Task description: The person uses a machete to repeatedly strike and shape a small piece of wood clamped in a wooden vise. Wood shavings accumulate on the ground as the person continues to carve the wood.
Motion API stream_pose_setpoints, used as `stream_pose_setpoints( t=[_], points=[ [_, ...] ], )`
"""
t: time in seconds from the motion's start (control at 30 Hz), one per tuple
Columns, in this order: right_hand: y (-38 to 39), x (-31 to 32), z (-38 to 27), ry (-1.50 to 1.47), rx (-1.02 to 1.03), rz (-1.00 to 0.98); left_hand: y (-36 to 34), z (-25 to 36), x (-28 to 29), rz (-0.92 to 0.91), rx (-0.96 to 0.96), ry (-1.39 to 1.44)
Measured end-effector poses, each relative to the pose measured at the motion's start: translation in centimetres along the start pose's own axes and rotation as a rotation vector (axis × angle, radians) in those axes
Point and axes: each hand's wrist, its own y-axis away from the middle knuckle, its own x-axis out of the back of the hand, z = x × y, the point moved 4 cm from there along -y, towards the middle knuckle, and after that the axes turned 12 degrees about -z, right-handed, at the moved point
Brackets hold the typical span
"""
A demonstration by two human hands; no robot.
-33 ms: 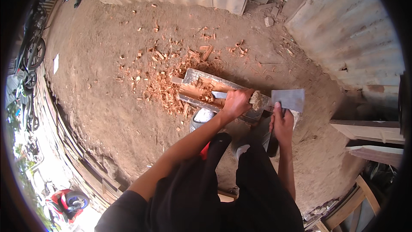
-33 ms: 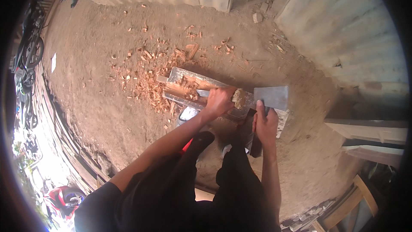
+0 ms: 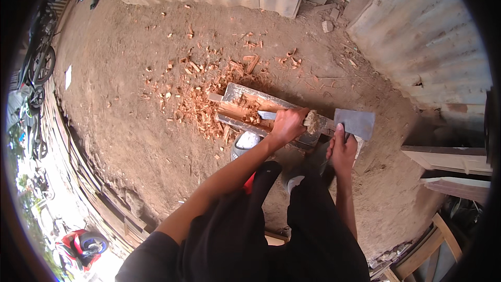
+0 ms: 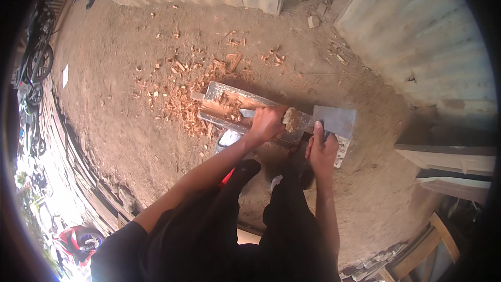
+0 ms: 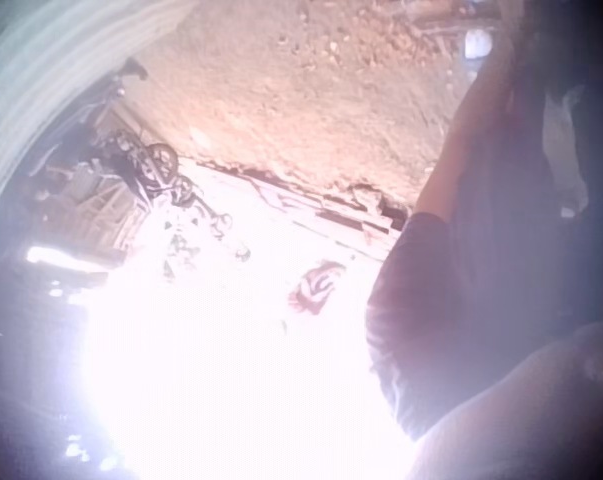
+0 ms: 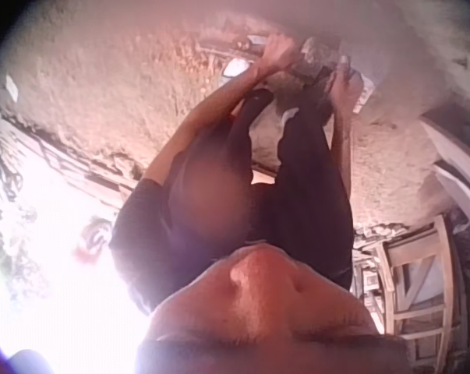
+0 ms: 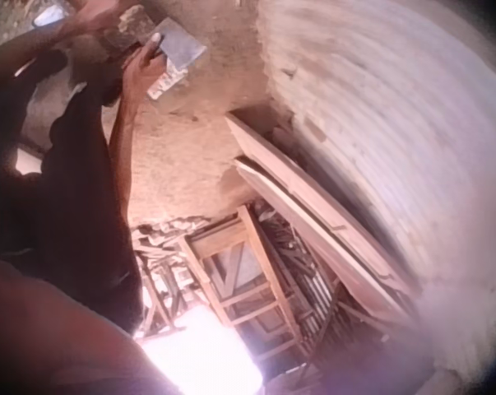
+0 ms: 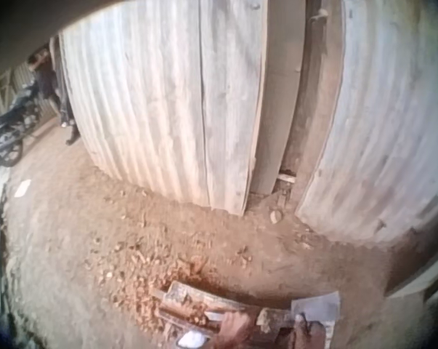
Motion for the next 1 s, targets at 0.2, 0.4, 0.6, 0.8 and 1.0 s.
stream_pose_setpoints(
  t=[0.2, 0.4, 0.6, 0.8, 1.0],
  points=[
    [-0.3, 0.2, -0.3, 0.117, -0.098, -0.181, 0.3, 0.1, -0.2, 0.01, -0.007, -0.007],
    [0.2, -2.2, 0.7, 0.09, 0.026, -0.048, -0.2, 0.4, -0.3, -0.143, 0.092, 0.005],
    [-0.1, 0.4, 0.6, -0.099, 0.058, 0.014, 0.2, 0.0, -0.5, -0.086, 0.065, -0.023],
    [-0.3, -1.1, 1.9, 0.15, -0.037, -0.14, 0.1, 0.4, -0.2, -0.066, 0.024, -0.029],
    [0.4, -2.2, 1.7, -0.258, 0.012, 0.081, -0.2, 0.4, -0.4, -0.176, 0.062, -0.042]
  ],
)
